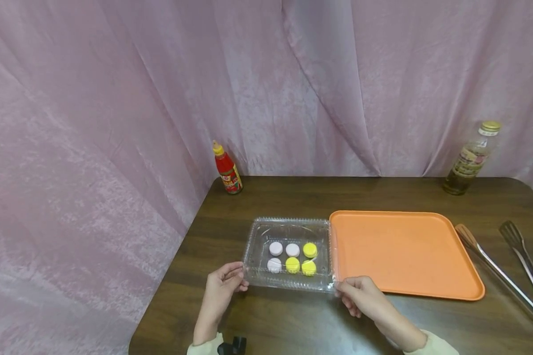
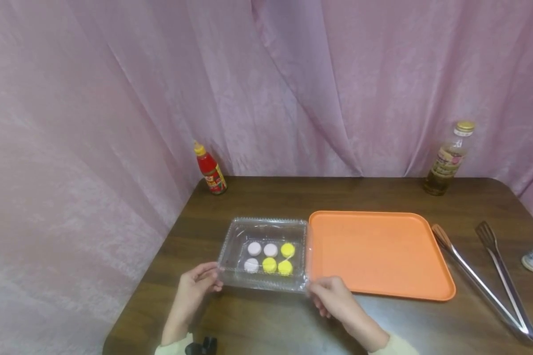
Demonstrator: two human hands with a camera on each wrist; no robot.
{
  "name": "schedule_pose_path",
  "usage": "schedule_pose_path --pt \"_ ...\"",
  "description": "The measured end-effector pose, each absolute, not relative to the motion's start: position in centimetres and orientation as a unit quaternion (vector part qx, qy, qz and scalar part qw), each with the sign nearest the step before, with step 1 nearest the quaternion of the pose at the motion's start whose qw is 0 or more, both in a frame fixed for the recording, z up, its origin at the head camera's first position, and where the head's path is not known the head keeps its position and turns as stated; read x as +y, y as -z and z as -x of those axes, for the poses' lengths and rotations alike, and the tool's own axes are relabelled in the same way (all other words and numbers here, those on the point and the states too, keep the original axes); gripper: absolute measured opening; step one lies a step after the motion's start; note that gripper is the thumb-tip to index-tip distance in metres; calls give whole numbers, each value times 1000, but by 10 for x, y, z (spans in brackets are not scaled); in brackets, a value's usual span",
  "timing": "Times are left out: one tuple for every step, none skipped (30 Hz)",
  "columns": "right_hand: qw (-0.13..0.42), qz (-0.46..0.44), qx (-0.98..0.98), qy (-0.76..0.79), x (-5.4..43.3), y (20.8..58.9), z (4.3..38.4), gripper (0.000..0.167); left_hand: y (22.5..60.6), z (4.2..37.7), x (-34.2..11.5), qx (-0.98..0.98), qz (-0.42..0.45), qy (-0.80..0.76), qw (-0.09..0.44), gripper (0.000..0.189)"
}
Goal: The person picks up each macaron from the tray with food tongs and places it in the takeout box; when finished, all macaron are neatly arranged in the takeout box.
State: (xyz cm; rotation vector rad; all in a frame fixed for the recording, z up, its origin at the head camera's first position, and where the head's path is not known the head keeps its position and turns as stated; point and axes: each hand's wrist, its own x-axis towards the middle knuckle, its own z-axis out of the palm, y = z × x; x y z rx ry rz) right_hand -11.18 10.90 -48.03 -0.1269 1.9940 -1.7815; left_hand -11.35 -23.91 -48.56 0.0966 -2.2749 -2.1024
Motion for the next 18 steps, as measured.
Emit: schedule_pose_path --pt "232 55 722 649 110 480 112 31 485 114 -238 -732 -33 680 21 30" --pt "233 62 718 652 111 480 113 30 485 114 -238 -730 -35 682 21 30" --pt "236 66 714 656 111 480 113 30 485 114 -237 -728 -36 684 23 31" --pt "237 69 709 661 111 480 113 29 485 115 -236 -726 -38 686 24 31" --pt "236 73 706 664 111 481 113 29 485 115 -236 -724 -40 688 26 31" --pt "235 71 702 668 110 481 113 28 484 115 -235 -722 -41 690 28 31" --pt "234 70 700 672 110 481 113 27 484 115 -234 -720 -43 692 30 32" --pt "231 69 698 674 110 481 113 26 484 116 -234 -718 -45 694 31 32" --pt "228 67 697 676 109 482 114 25 483 116 -233 -718 -45 694 32 32" --pt "223 64 697 678 108 482 114 25 483 117 -233 -717 -47 695 33 32" --pt "216 65 698 680 108 483 114 24 483 118 -232 -717 -46 695 34 32" --pt "214 61 697 682 107 483 115 23 483 119 -232 -718 -46 694 34 32" --pt "210 60 698 682 107 483 116 23 483 120 -232 -718 -48 694 35 32" --pt "206 58 699 682 106 483 116 22 483 121 -232 -719 -48 693 35 32" --pt "204 57 700 682 106 483 117 21 483 122 -232 -719 -47 692 37 32" --pt "202 57 701 682 105 483 117 21 484 123 -232 -720 -46 691 37 32" --pt "200 59 700 683 105 483 118 21 484 125 -232 -721 -44 691 38 32" --pt "200 59 701 682 105 483 119 21 484 126 -232 -722 -41 690 38 32"
